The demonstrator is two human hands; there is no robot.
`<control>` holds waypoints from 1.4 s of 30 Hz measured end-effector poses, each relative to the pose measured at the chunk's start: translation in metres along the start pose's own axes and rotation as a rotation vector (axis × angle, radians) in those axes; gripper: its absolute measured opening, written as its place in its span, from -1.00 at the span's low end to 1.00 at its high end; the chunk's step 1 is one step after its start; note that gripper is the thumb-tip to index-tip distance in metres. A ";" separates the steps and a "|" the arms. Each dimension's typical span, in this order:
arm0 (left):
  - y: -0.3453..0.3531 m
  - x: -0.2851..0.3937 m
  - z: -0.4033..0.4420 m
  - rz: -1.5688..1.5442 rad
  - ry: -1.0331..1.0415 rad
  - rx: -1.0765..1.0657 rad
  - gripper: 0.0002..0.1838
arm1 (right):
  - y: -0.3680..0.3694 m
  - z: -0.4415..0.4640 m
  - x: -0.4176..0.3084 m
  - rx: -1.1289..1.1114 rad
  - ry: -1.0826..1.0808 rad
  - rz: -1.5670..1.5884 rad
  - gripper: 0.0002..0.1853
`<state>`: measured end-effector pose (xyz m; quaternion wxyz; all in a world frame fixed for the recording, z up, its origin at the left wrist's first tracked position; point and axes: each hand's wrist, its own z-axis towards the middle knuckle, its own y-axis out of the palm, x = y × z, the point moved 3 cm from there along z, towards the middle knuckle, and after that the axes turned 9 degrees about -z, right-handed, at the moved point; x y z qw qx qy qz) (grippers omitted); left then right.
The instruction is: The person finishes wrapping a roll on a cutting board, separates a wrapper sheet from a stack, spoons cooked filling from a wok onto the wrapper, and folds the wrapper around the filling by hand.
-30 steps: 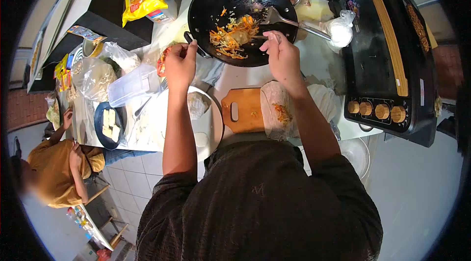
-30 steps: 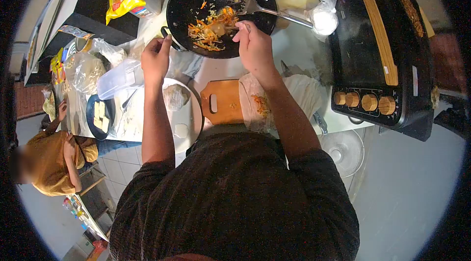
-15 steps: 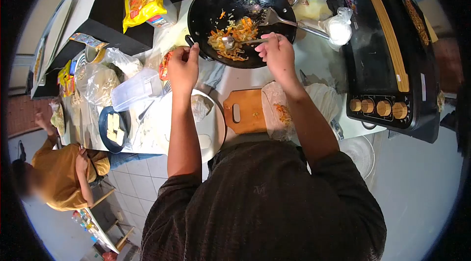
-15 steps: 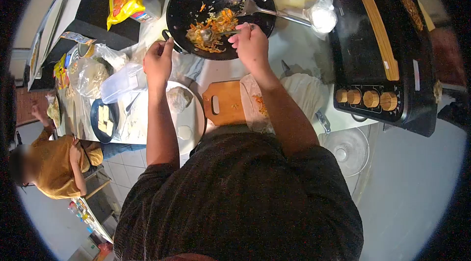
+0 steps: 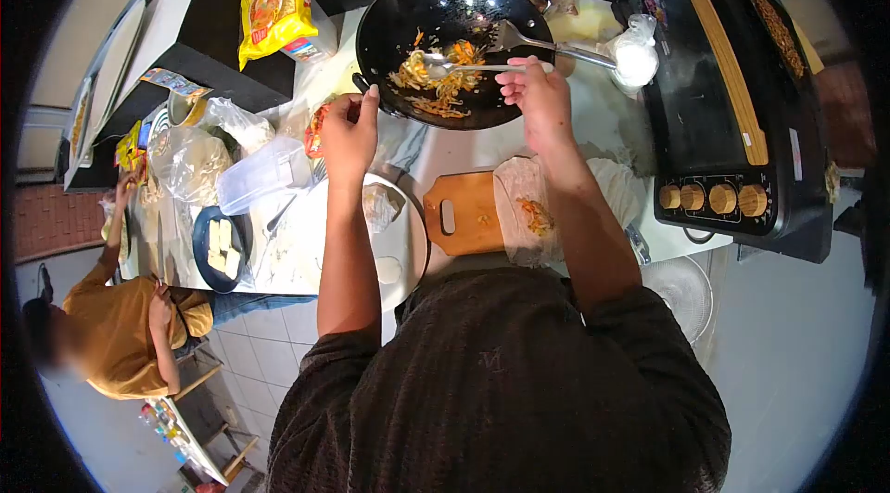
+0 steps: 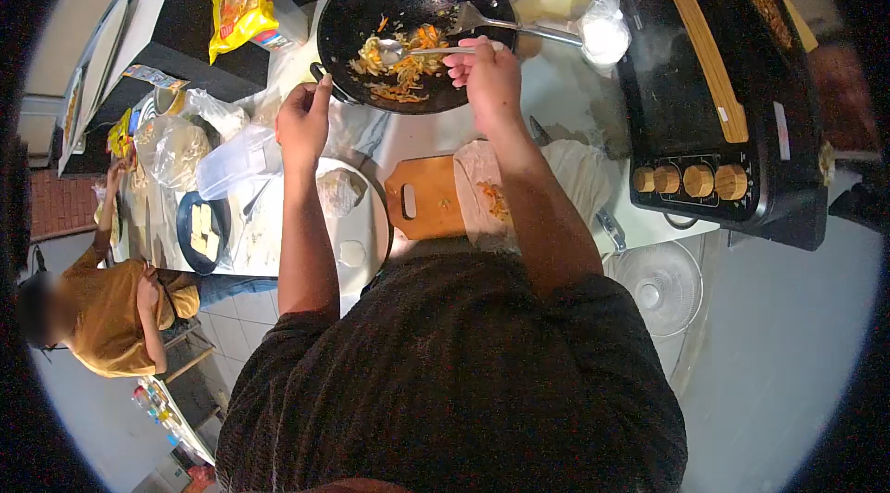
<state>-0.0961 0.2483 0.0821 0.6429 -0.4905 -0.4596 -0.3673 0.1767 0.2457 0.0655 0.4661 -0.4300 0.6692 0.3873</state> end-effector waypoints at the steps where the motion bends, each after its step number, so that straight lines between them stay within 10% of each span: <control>1: 0.000 0.002 -0.001 0.004 0.014 0.009 -0.59 | -0.006 -0.002 -0.004 0.015 -0.010 0.002 -0.63; 22: -0.006 -0.005 -0.065 -0.057 0.105 -0.061 -0.61 | -0.192 -0.189 0.041 0.308 0.060 -0.086 -0.63; 42: 0.021 0.010 -0.095 -0.122 -0.064 -0.170 -0.59 | -0.179 -0.251 0.053 0.163 -0.469 -0.737 -0.74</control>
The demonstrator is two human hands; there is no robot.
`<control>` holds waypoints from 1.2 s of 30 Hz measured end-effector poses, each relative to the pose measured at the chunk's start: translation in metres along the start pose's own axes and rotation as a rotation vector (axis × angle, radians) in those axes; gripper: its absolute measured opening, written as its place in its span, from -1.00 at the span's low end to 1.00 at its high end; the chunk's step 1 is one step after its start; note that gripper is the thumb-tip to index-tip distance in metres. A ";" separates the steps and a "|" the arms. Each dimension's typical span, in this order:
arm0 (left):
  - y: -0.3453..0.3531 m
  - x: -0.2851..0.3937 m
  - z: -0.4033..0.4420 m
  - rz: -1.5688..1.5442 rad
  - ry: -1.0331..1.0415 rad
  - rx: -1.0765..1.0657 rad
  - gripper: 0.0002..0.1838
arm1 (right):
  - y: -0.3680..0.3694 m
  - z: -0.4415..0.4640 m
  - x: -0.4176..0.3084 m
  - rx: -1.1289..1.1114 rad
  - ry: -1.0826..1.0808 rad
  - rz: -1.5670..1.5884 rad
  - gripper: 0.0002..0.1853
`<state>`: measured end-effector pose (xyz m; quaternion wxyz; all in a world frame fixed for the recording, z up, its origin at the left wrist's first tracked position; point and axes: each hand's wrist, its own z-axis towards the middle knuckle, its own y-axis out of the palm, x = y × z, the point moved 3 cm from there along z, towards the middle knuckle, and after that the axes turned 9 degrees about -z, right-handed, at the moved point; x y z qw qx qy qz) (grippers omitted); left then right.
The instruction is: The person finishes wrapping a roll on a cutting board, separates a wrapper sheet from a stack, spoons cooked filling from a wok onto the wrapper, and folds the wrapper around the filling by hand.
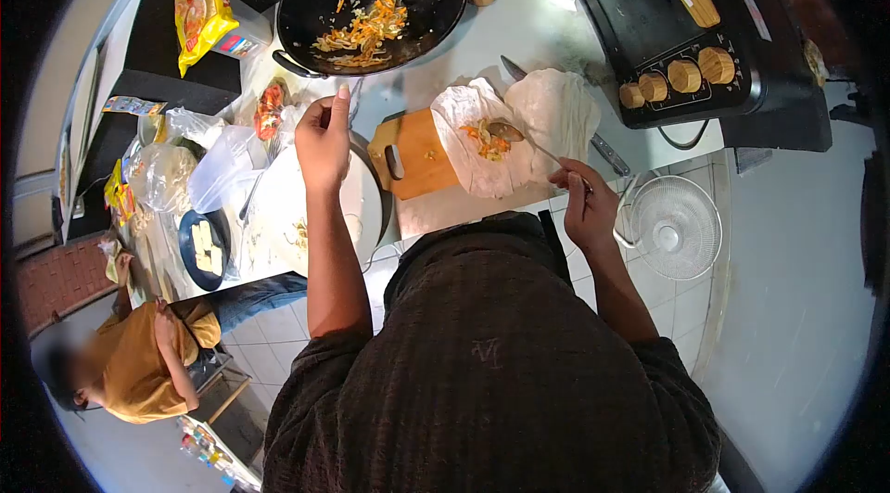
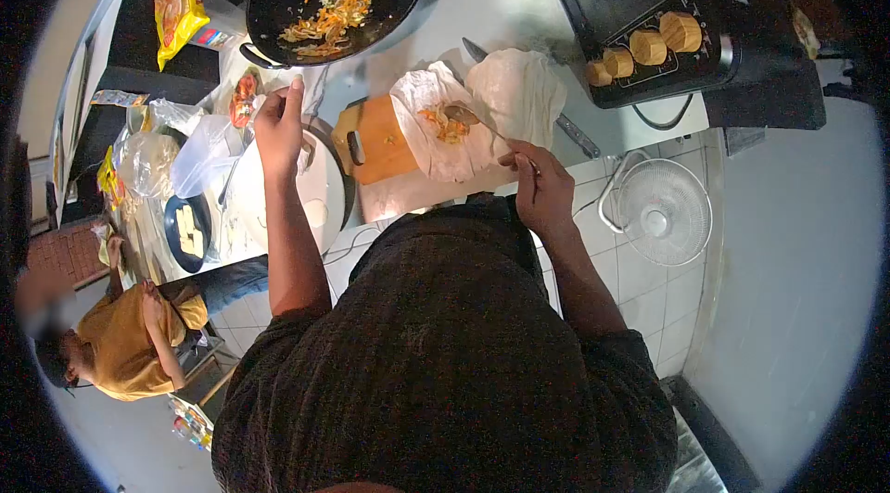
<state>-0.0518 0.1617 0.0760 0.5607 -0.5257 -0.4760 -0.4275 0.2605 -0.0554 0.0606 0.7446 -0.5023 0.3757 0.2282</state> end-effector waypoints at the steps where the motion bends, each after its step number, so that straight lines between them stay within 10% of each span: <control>1: -0.001 0.001 -0.001 0.044 -0.033 -0.011 -0.58 | 0.002 0.001 0.002 0.002 0.005 0.003 -0.74; 17: -0.018 0.001 -0.004 0.042 -0.019 0.070 -0.60 | 0.014 0.078 -0.002 0.281 0.135 0.483 -0.63; 31: -0.069 -0.006 -0.015 0.048 0.020 0.250 -0.61 | 0.137 0.171 -0.040 -0.063 -0.390 0.277 -0.75; 36: -0.070 -0.006 -0.017 0.076 -0.077 0.211 -0.59 | 0.156 0.169 -0.049 -0.137 -0.272 0.160 -0.74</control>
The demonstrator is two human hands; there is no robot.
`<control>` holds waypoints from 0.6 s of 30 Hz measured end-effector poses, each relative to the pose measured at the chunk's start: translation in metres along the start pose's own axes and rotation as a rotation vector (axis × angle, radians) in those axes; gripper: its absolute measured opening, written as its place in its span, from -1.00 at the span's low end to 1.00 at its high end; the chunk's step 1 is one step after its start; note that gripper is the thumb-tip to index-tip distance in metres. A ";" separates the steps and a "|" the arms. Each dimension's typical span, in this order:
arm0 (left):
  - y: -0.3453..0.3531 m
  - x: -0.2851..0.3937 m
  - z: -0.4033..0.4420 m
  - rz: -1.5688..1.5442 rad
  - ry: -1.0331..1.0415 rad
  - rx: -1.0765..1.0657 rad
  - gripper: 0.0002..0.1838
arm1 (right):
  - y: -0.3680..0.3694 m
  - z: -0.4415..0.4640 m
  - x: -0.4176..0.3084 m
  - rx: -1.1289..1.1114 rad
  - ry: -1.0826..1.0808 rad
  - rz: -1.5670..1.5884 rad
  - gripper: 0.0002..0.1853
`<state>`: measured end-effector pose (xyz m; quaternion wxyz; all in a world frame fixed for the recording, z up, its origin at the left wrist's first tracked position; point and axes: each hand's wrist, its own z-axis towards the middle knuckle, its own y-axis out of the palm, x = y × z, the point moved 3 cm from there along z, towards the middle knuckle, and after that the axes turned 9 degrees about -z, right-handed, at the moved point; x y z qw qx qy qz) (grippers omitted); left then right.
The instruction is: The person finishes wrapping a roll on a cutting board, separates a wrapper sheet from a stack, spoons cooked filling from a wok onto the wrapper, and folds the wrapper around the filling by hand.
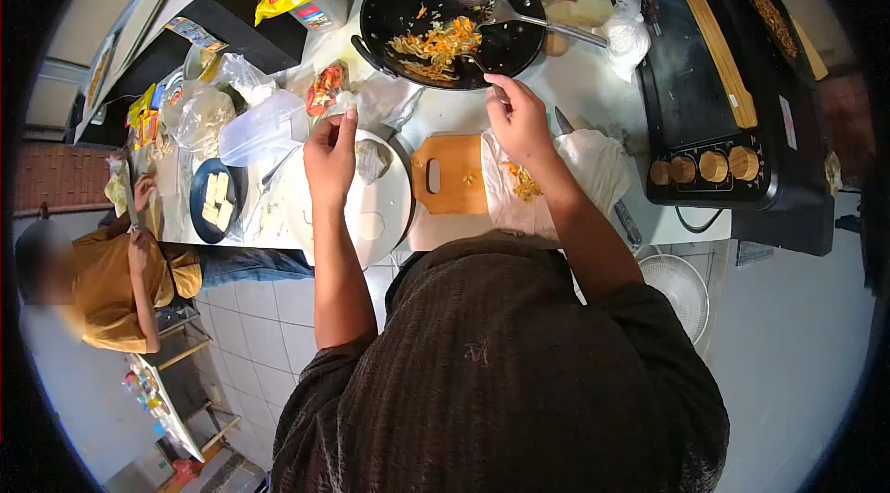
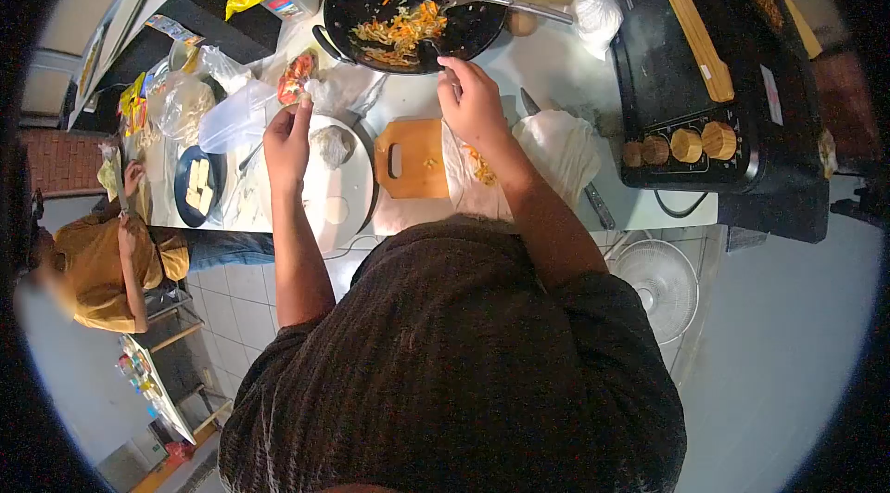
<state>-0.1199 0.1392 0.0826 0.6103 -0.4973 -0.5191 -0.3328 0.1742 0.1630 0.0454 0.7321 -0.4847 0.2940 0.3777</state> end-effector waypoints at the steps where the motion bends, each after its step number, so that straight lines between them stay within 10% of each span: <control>1: 0.000 -0.002 0.000 -0.015 0.010 -0.001 -0.59 | 0.000 -0.001 -0.001 -0.004 0.002 0.000 -0.74; 18: 0.039 -0.014 -0.017 -0.121 -0.036 -0.128 -0.71 | -0.081 -0.050 0.021 -0.114 0.124 -0.346 -0.39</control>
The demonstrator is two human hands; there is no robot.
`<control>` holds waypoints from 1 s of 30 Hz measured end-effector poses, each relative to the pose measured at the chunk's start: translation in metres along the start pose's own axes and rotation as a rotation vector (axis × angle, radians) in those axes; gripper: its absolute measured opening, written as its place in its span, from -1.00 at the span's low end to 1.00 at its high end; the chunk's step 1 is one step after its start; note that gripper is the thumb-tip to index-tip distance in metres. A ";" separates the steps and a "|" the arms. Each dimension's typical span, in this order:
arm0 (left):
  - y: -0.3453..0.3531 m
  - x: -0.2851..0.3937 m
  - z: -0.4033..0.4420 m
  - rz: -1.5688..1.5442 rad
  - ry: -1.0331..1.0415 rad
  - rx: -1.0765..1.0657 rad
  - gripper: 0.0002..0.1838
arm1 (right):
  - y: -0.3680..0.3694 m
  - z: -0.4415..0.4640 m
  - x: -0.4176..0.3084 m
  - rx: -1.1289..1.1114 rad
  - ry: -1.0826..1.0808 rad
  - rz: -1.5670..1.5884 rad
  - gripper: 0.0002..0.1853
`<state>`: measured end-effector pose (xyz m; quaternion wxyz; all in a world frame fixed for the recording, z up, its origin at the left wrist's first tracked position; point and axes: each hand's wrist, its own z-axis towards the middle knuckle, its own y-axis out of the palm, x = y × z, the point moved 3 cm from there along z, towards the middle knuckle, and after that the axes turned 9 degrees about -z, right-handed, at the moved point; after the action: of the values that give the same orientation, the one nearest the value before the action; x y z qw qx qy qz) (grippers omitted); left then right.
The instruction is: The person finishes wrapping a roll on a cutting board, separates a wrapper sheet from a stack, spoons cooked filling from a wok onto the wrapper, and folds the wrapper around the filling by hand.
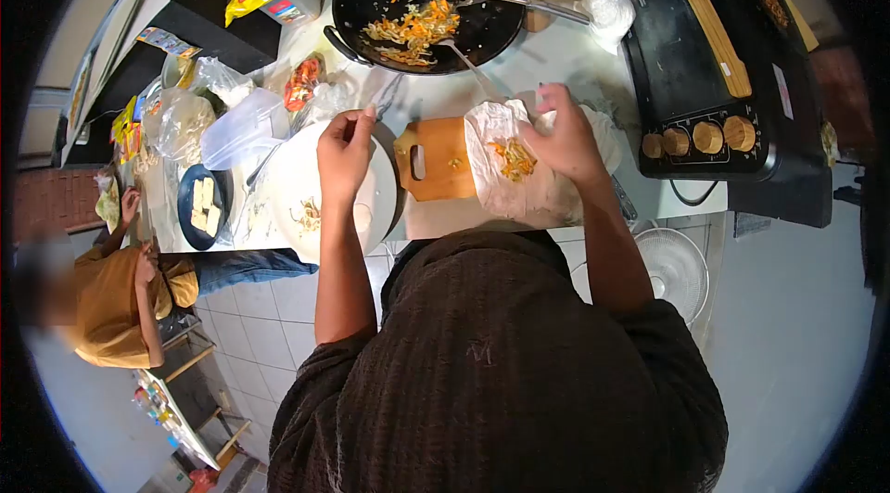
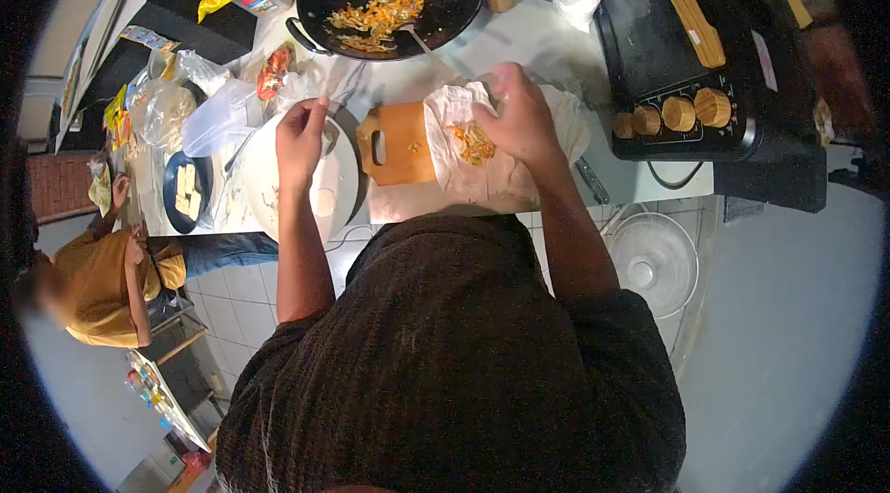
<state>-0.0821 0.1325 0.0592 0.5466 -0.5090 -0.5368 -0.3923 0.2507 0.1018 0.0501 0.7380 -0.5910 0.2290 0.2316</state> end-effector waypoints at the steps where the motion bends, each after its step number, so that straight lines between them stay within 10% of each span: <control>1: 0.009 -0.006 -0.001 0.002 0.024 -0.043 -0.72 | -0.003 -0.007 0.012 -0.006 0.040 -0.013 -0.46; 12: 0.132 -0.031 -0.032 0.873 0.263 -0.257 -0.44 | 0.014 -0.058 0.022 -0.089 0.256 -0.103 -0.70; 30: 0.132 -0.024 -0.063 0.911 0.323 -0.397 -0.43 | 0.021 -0.064 0.041 0.008 0.331 -0.038 -0.73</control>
<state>0.0560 0.0908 0.0235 0.6308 -0.7177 -0.0850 -0.2825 0.2662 0.0457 -0.0032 0.6966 -0.6223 0.3375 0.1162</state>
